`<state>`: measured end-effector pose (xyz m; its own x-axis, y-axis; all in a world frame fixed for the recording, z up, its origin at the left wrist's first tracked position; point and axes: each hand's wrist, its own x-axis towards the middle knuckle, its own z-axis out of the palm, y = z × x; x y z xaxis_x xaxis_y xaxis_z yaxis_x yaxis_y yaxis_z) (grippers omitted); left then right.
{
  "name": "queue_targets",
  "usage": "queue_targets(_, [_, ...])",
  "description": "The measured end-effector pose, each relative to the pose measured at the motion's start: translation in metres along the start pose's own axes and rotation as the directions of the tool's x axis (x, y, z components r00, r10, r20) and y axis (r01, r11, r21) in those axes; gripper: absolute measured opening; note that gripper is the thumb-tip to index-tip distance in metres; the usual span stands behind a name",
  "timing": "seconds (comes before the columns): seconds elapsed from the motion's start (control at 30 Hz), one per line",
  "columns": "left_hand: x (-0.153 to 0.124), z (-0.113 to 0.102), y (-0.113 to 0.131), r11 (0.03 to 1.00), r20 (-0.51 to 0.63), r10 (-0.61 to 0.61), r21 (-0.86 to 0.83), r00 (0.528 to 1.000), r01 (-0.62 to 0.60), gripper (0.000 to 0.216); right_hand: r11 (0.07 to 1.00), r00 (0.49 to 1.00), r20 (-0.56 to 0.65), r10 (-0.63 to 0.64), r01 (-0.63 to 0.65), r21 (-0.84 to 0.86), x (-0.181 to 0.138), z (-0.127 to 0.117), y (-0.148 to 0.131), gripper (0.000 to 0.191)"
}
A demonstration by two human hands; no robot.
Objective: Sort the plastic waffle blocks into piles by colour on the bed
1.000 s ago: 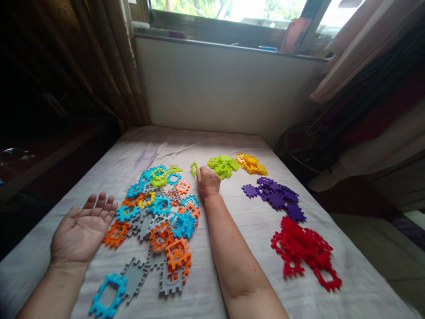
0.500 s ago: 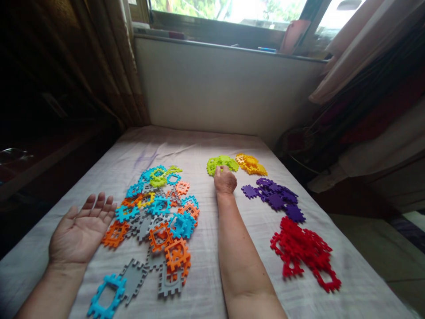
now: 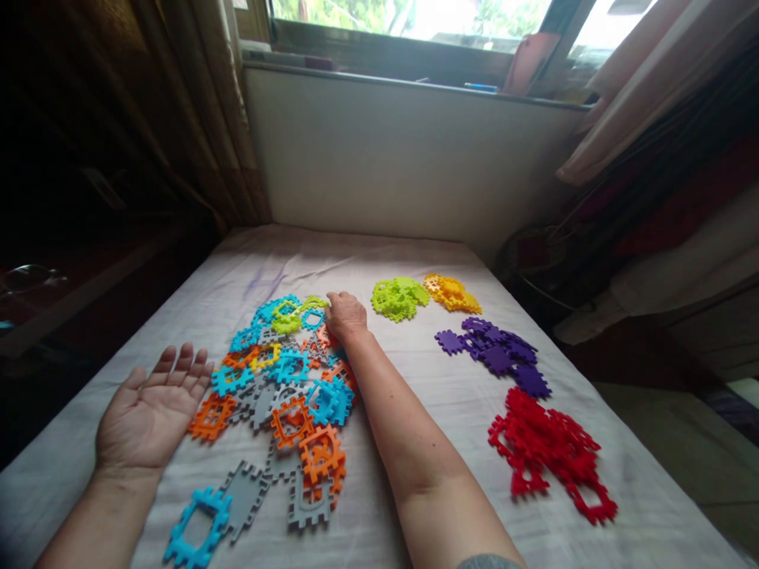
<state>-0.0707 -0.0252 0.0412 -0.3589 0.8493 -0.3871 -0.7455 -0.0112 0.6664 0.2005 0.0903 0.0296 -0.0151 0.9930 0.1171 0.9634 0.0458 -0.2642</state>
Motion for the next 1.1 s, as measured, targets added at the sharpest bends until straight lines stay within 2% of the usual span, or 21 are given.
queue_targets(0.1, [-0.001, 0.001, 0.000, 1.000, -0.025, -0.005, -0.004, 1.000, 0.005, 0.024, 0.999, 0.999, 0.051, 0.016, -0.013, -0.052, 0.009, 0.001, -0.002, 0.032])
queue_targets(0.23, [-0.001, 0.002, 0.000, 1.000, -0.013, -0.003, -0.008, 1.000, 0.003, 0.023, 0.998, 0.996, 0.068, 0.050, -0.048, -0.038, 0.010, 0.002, 0.000, 0.028])
queue_targets(0.33, [-0.002, 0.004, 0.001, 1.000, -0.019, -0.007, 0.000, 1.000, 0.007, 0.022, 0.997, 0.997, 0.004, 0.075, -0.075, 0.013, 0.000, 0.003, 0.002, 0.027])
queue_targets(0.43, [-0.003, 0.005, 0.001, 1.000, -0.032, -0.009, 0.013, 0.999, 0.010, 0.023, 0.986, 0.981, -0.136, 0.136, -0.121, 0.113, -0.017, 0.001, 0.016, 0.025])
queue_targets(0.53, [-0.002, 0.004, 0.000, 1.000, -0.019, 0.002, 0.016, 1.000, -0.002, 0.022, 0.951, 0.919, -0.297, 0.260, -0.190, 0.243, -0.034, -0.006, 0.045, 0.025])
queue_targets(0.6, [0.000, 0.002, 0.000, 1.000, 0.005, 0.011, 0.019, 1.000, -0.011, 0.021, 0.902, 0.843, -0.368, 0.392, -0.275, 0.332, -0.043, -0.012, 0.071, 0.027])
queue_targets(0.7, [0.001, 0.001, 0.000, 1.000, 0.018, 0.011, 0.024, 1.000, -0.011, 0.020, 0.789, 0.703, -0.389, 0.595, -0.419, 0.450, -0.053, -0.019, 0.106, 0.029])
queue_targets(0.8, [0.000, 0.002, 0.000, 0.999, 0.001, 0.009, 0.033, 1.000, -0.009, 0.021, 0.704, 0.616, -0.361, 0.701, -0.513, 0.491, -0.057, -0.021, 0.124, 0.028])
queue_targets(0.9, [-0.002, 0.003, 0.000, 0.999, -0.019, 0.009, 0.045, 1.000, -0.009, 0.022, 0.683, 0.599, -0.341, 0.724, -0.559, 0.469, -0.055, -0.020, 0.126, 0.027])
queue_targets(1.1, [0.002, -0.002, 0.000, 0.999, 0.034, 0.024, 0.048, 0.999, -0.026, 0.020, 0.703, 0.617, -0.340, 0.710, -0.594, 0.391, -0.053, -0.016, 0.125, 0.029])
